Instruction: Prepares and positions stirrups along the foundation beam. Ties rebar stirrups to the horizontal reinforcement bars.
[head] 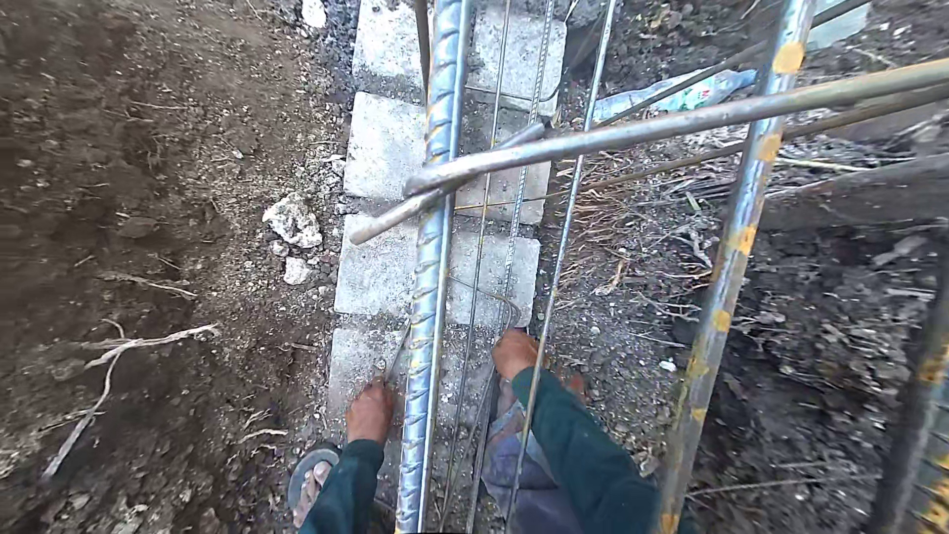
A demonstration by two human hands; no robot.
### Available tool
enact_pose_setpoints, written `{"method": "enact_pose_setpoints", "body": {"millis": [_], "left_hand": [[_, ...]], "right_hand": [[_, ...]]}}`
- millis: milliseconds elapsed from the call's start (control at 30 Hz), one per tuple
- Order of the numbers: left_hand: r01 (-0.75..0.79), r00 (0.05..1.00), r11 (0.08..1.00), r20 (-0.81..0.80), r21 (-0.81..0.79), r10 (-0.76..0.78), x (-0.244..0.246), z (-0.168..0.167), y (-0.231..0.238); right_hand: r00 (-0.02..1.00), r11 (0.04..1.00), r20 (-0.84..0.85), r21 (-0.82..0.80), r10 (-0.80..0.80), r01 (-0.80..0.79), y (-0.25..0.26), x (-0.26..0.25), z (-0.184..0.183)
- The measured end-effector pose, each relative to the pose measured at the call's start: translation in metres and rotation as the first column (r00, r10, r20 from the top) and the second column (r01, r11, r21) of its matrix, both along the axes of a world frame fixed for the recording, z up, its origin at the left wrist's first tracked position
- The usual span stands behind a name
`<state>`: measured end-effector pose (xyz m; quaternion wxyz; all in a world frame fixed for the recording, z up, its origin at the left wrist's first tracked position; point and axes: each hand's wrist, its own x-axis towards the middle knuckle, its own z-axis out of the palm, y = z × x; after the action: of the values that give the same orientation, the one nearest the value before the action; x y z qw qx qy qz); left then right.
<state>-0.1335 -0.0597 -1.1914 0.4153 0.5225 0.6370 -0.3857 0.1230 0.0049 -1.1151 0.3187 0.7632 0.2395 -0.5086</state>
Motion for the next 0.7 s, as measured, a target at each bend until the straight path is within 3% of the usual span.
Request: {"method": "enact_pose_setpoints", "body": {"millis": [133,233,333,400,433,500,567,700], "left_hand": [[-0.028,1.000,1.000,-0.007,-0.004,0.028,-0.003,0.013,-0.003],[-0.060,0.998,0.997,-0.015,-0.040,0.059,-0.005,0.027,-0.032],[-0.107,0.994,0.993,0.004,-0.049,0.107,-0.006,0.021,-0.057],[-0.266,0.958,0.964,0.110,-0.017,0.266,-0.008,0.011,-0.057],[-0.425,0.886,0.905,0.209,0.008,0.414,-0.010,0.004,-0.056],[-0.734,0.611,0.679,0.408,-0.030,0.678,-0.013,-0.005,-0.061],[-0.876,0.379,0.472,0.463,-0.100,0.801,-0.010,0.009,-0.060],[-0.946,0.243,0.305,0.385,-0.108,0.891,0.009,0.041,-0.075]], "right_hand": [[1.000,0.999,0.006,-0.016,0.030,-0.030,0.012,-0.007,0.004],[0.999,0.999,0.016,-0.019,0.028,-0.028,0.021,-0.011,0.007],[0.988,0.991,0.098,0.073,-0.117,0.110,-0.007,-0.004,-0.009],[0.969,0.968,0.133,0.169,-0.211,0.187,-0.031,0.006,-0.024],[0.964,0.955,0.123,0.210,-0.237,0.208,-0.036,0.008,-0.028],[0.960,0.937,0.077,0.251,-0.269,0.243,-0.037,0.010,-0.028],[0.950,0.921,0.045,0.263,-0.310,0.288,-0.036,0.011,-0.031],[0.911,0.845,0.048,0.395,-0.410,0.360,-0.043,0.009,-0.040]]}}
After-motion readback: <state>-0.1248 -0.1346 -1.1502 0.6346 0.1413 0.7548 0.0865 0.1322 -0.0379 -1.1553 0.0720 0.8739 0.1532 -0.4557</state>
